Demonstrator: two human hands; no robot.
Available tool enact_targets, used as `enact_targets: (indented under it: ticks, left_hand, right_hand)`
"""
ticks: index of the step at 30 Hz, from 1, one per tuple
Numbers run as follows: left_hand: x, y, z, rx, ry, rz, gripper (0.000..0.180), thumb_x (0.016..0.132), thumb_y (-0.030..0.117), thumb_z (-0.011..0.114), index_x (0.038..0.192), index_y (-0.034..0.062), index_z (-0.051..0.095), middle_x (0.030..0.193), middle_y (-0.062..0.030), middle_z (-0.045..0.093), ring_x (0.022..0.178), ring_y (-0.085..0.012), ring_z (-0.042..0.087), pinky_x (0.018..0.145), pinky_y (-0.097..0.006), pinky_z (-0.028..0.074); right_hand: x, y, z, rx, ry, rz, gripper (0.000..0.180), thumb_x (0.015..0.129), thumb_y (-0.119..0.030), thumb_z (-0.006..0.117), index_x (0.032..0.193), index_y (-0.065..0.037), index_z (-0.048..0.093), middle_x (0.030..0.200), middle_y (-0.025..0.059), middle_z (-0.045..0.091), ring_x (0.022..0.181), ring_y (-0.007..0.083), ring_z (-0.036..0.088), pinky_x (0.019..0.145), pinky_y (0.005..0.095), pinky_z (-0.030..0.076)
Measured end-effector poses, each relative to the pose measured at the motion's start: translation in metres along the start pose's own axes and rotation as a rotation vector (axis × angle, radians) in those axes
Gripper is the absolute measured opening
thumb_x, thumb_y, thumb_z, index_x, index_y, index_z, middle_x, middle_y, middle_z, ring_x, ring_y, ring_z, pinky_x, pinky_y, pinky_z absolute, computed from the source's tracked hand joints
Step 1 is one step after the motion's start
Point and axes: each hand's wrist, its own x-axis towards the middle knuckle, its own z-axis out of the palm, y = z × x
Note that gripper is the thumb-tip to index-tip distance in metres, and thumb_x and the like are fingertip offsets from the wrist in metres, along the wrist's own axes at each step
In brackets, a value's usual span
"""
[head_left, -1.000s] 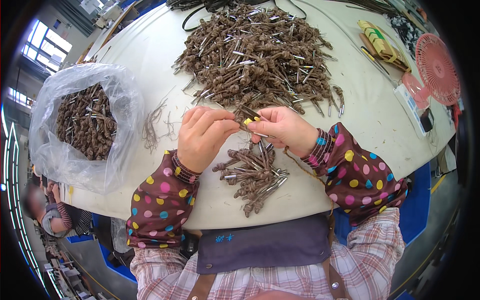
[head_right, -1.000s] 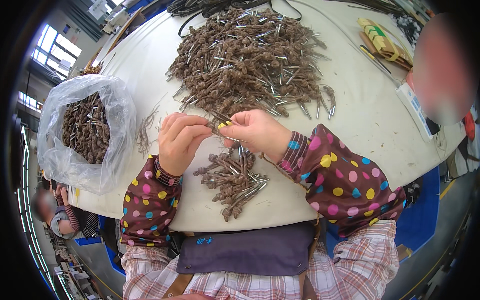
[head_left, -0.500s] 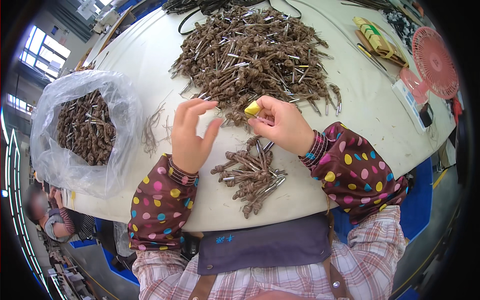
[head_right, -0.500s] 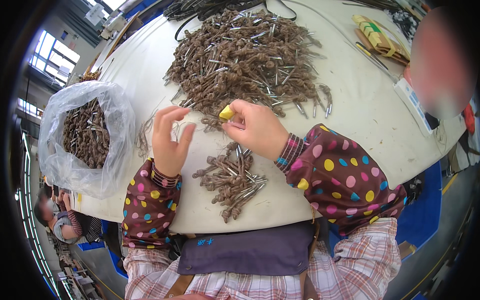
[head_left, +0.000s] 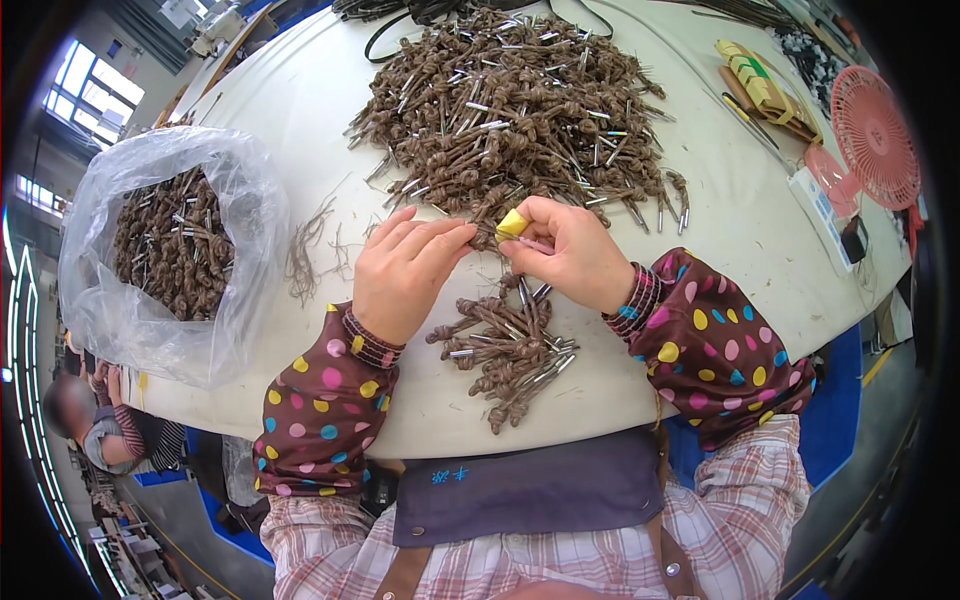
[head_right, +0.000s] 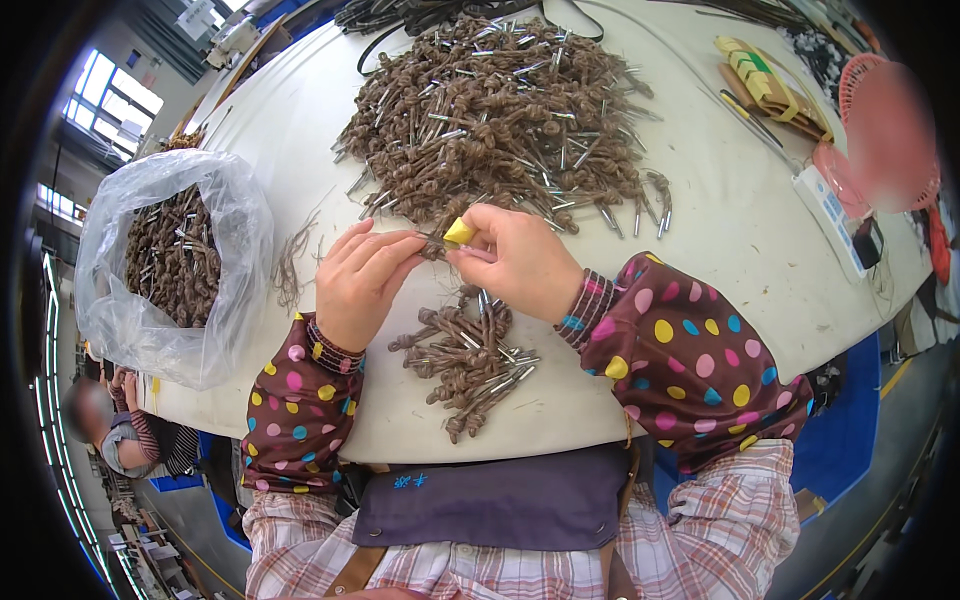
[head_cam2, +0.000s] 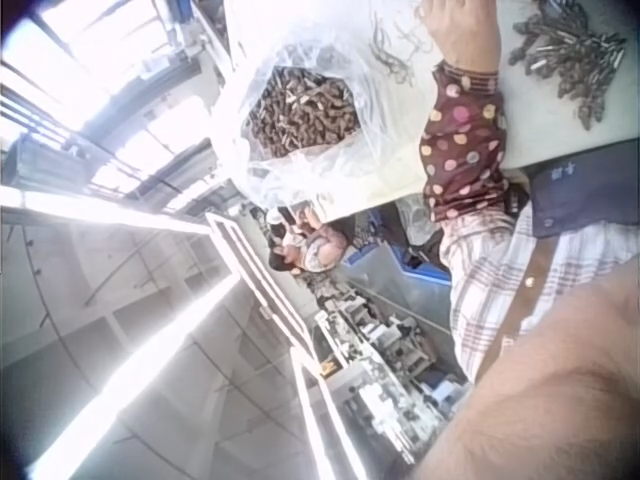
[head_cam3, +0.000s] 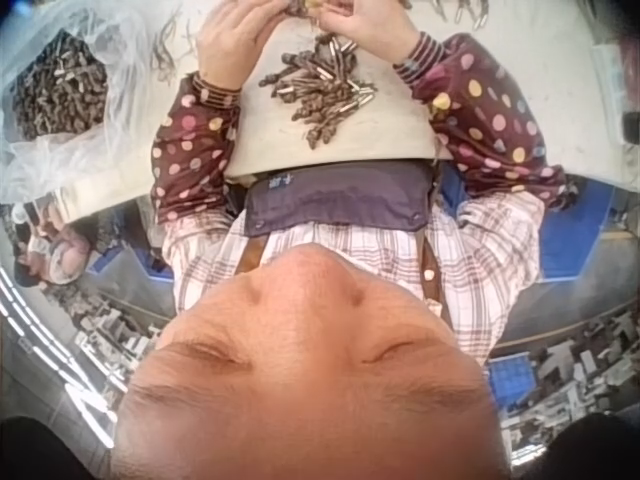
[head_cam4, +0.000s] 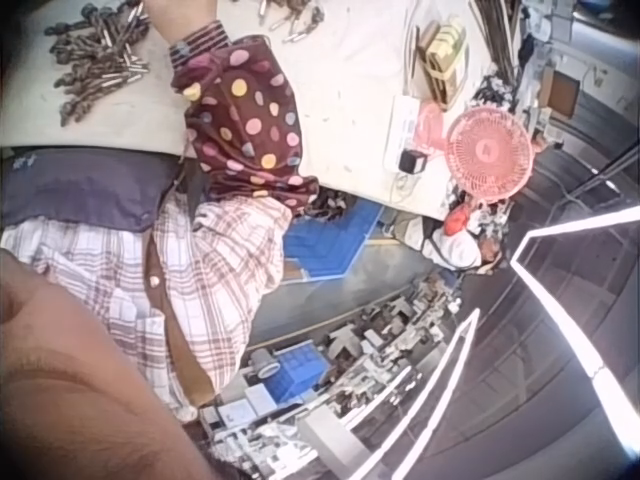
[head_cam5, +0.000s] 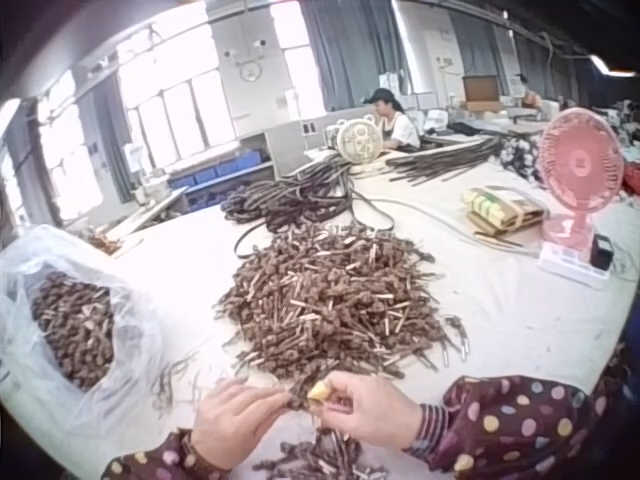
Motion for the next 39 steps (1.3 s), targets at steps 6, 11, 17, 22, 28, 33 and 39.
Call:
enact_targets:
  ticks: [6,11,17,22,28,33,39]
  left_hand:
    - [-0.007,-0.007,0.005,-0.064,-0.010,-0.064,0.015,0.076,0.011,0.070,0.089,0.0114,0.064,0.083,0.0004,0.068,0.073,-0.0171,0.065,0.081,-0.036,0.053]
    - [-0.007,-0.005,0.006,-0.100,-0.027,-0.113,0.012,0.077,0.007,0.068,0.087,0.0097,0.062,0.077,-0.0026,0.067,0.064,-0.0191,0.065,0.068,-0.031,0.055]
    - [-0.012,-0.002,0.007,-0.262,-0.046,-0.350,0.014,0.078,0.003,0.066,0.088,0.0068,0.056,0.075,-0.0048,0.065,0.063,-0.0206,0.064,0.057,-0.029,0.050]
    - [-0.006,-0.005,0.002,-0.253,0.025,-0.200,0.017,0.076,-0.003,0.065,0.088,0.0040,0.056,0.079,-0.0082,0.060,0.069,-0.0232,0.061,0.058,-0.031,0.049]
    - [-0.005,0.000,0.002,-0.249,-0.012,-0.143,0.016,0.075,-0.002,0.066,0.087,0.0046,0.057,0.079,-0.0073,0.059,0.070,-0.0239,0.059,0.059,-0.032,0.049]
    - [-0.003,0.005,0.001,-0.256,-0.057,-0.130,0.017,0.074,-0.004,0.065,0.087,0.0035,0.057,0.078,-0.0078,0.059,0.070,-0.0234,0.060,0.060,-0.031,0.049]
    - [-0.003,0.007,0.003,-0.248,-0.059,-0.099,0.019,0.072,-0.008,0.065,0.087,0.0018,0.057,0.078,-0.0091,0.059,0.069,-0.0232,0.060,0.060,-0.030,0.048]
  right_hand:
    - [-0.003,-0.007,0.000,-0.286,-0.009,-0.181,0.018,0.080,-0.005,0.066,0.096,-0.001,0.057,0.074,0.0044,0.061,0.068,0.0084,0.060,0.061,0.0239,0.048]
    - [-0.006,-0.006,-0.001,-0.410,-0.002,-0.356,0.021,0.079,-0.005,0.067,0.098,-0.003,0.058,0.077,0.0089,0.063,0.069,0.0175,0.064,0.063,0.0271,0.050]
    - [-0.001,0.001,-0.002,-0.350,0.023,-0.303,0.028,0.079,-0.014,0.071,0.101,-0.003,0.058,0.079,0.0082,0.063,0.070,0.0218,0.065,0.064,0.0281,0.051]
    - [0.001,-0.008,-0.010,-0.477,0.065,-0.332,0.033,0.080,-0.026,0.071,0.101,-0.005,0.058,0.082,0.0076,0.061,0.068,0.0224,0.064,0.061,0.0292,0.051]
    - [-0.004,-0.021,-0.010,-0.781,0.127,-0.457,0.030,0.080,-0.035,0.068,0.089,-0.009,0.059,0.079,0.0048,0.057,0.066,0.0226,0.061,0.055,0.0317,0.048]
    - [-0.005,-0.018,-0.006,-0.939,0.109,-0.552,0.023,0.080,-0.032,0.065,0.080,-0.012,0.053,0.076,0.0025,0.052,0.063,0.0218,0.060,0.053,0.0339,0.048]
    - [-0.006,-0.022,-0.007,-1.014,0.103,-0.657,0.022,0.078,-0.032,0.067,0.078,-0.013,0.055,0.074,-0.0001,0.051,0.061,0.0186,0.058,0.052,0.0310,0.046]
